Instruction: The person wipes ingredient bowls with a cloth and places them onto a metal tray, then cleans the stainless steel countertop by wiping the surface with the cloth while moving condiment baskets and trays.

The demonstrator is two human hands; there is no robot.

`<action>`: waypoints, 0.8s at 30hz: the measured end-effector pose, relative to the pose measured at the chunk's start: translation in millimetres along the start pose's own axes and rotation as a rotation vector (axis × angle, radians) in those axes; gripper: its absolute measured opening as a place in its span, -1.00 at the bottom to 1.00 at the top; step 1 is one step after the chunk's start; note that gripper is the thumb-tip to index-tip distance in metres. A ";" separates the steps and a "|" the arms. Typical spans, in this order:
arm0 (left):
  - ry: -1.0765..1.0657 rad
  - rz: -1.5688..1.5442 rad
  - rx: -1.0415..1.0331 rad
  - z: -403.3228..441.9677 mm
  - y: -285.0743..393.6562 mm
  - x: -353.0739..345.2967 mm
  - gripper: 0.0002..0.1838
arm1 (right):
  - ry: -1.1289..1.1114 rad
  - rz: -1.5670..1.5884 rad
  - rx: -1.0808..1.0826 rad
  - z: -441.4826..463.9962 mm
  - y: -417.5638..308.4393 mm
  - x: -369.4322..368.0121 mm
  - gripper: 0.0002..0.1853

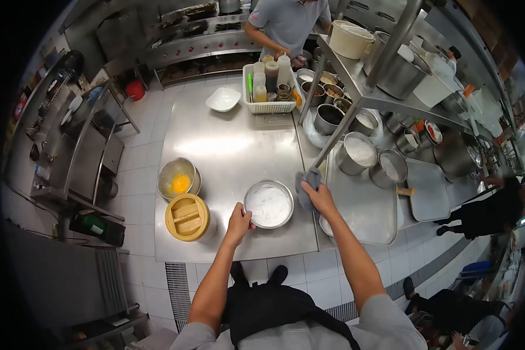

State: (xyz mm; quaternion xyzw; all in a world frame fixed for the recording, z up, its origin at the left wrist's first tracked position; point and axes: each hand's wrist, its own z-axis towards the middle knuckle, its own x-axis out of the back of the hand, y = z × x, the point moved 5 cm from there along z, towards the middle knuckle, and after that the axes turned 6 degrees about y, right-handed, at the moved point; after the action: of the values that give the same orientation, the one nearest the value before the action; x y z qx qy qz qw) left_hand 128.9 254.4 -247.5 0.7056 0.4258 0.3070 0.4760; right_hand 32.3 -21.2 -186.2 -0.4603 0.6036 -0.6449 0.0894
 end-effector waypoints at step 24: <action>-0.208 -0.430 0.353 -53.5 -18.4 -18.4 -0.79 | 0.348 -0.122 -0.294 -134.7 77.2 -66.7 -0.39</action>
State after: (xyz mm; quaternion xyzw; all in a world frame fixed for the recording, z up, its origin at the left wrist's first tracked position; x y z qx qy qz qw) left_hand 70.1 263.2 -246.0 0.6988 0.5610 0.0464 0.4413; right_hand -58.7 97.5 -264.5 -0.3861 0.6683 -0.6237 -0.1232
